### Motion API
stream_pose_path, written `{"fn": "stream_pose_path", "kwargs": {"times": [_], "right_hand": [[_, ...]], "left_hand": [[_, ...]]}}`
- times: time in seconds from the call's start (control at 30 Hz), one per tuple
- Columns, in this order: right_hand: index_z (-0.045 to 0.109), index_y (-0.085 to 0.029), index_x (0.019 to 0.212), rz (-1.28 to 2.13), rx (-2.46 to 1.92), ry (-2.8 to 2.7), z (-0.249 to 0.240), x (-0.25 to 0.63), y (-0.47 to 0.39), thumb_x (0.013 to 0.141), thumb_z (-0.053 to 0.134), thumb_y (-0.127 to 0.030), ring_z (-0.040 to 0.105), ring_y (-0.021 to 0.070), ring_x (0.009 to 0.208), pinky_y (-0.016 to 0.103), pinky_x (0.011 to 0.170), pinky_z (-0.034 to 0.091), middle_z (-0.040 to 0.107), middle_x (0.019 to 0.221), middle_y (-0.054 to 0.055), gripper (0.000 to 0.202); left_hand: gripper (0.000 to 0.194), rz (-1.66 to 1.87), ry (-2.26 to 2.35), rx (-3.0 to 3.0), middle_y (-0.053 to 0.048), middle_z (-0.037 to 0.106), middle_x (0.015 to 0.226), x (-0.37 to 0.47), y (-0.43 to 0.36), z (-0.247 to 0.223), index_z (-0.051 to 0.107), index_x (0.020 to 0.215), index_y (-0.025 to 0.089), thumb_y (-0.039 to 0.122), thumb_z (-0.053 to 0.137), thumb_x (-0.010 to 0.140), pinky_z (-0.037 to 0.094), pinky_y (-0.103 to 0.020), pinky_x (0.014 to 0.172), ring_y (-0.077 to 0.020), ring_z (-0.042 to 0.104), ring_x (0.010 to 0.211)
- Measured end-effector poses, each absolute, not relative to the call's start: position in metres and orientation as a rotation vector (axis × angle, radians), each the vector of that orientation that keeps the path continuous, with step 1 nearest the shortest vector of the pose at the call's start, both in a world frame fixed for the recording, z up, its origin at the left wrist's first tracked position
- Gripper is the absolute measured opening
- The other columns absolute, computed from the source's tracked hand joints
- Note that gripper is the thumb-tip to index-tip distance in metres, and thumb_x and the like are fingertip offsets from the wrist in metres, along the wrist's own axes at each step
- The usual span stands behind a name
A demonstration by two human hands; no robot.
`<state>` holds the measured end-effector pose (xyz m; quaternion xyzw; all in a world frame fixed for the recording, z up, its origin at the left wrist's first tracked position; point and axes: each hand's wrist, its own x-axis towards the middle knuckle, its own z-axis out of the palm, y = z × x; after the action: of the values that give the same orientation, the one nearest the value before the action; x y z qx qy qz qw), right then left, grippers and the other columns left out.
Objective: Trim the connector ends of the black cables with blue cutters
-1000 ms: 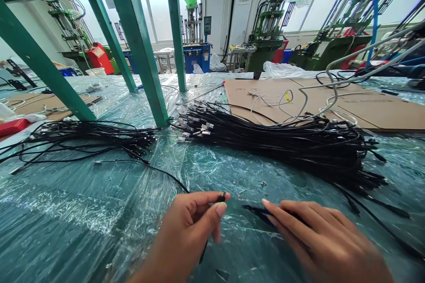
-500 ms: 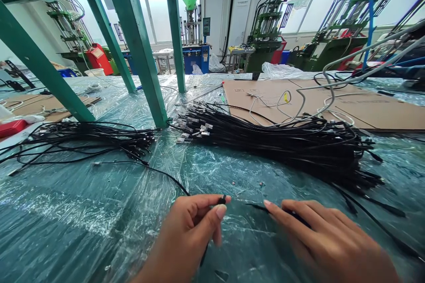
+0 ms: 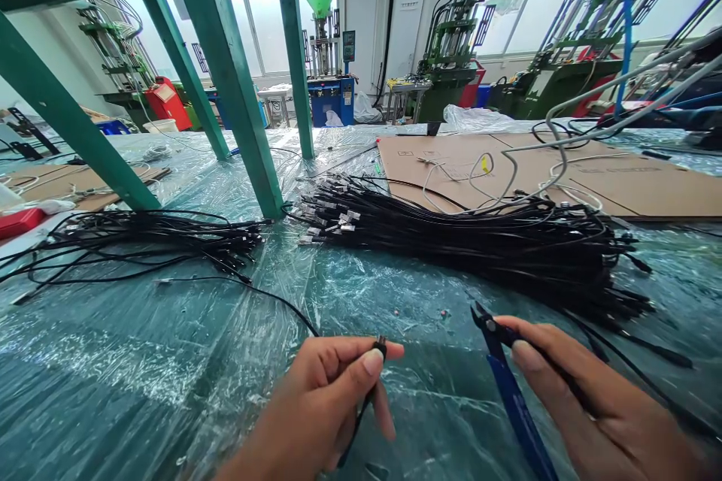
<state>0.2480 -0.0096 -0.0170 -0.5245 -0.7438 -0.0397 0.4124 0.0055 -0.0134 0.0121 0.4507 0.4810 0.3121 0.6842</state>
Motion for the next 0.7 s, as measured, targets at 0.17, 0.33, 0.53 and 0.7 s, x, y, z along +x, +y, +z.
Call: {"fn": "stream_pose_path", "kwargs": {"times": [0.17, 0.33, 0.53, 0.7], "right_hand": [[0.061, -0.022, 0.108, 0.241, -1.371, -1.92, -0.018, 0.243, -0.012, 0.072, 0.068, -0.053, 0.072, 0.0193, 0.074, 0.016, 0.055, 0.056, 0.074, 0.093, 0.002, 0.048], [0.063, -0.02, 0.111, 0.354, -1.448, -1.982, -0.024, 0.24, -0.015, 0.076, 0.062, -0.042, 0.071, 0.02, 0.085, 0.019, 0.066, 0.057, 0.073, 0.099, 0.005, 0.042], [0.047, -0.027, 0.137, 0.115, -1.227, -2.145, -0.02, 0.233, -0.017, 0.087, 0.05, -0.026, 0.068, 0.0157, 0.096, 0.018, 0.068, 0.056, 0.068, 0.111, 0.004, 0.05], [0.051, -0.023, 0.131, -0.061, -1.065, -2.161, -0.024, 0.227, -0.018, 0.085, 0.05, -0.018, 0.067, 0.011, 0.082, 0.017, 0.069, 0.055, 0.067, 0.093, 0.002, 0.047]], "left_hand": [[0.053, 0.685, 1.071, 0.952, 0.002, 0.059, 0.052, 0.008, -0.015, 0.016, 0.068, 0.106, 0.008, 0.054, 0.059, 0.081, 0.012, -0.019, 0.032, -0.0017, 0.024, 0.03], [0.058, 0.672, 1.064, 0.94, 0.005, 0.052, 0.044, 0.01, -0.014, 0.02, 0.07, 0.098, 0.007, 0.06, 0.061, 0.075, 0.01, -0.02, 0.033, -0.0022, 0.02, 0.03], [0.051, 0.671, 1.07, 1.01, 0.005, 0.05, 0.045, 0.008, -0.016, 0.011, 0.071, 0.105, 0.009, 0.053, 0.061, 0.081, 0.012, -0.019, 0.035, -0.0031, 0.028, 0.033], [0.049, 0.691, 1.023, 1.069, 0.006, 0.046, 0.047, 0.008, -0.017, 0.007, 0.074, 0.105, 0.012, 0.054, 0.06, 0.084, 0.016, -0.019, 0.039, -0.0037, 0.028, 0.038]]}}
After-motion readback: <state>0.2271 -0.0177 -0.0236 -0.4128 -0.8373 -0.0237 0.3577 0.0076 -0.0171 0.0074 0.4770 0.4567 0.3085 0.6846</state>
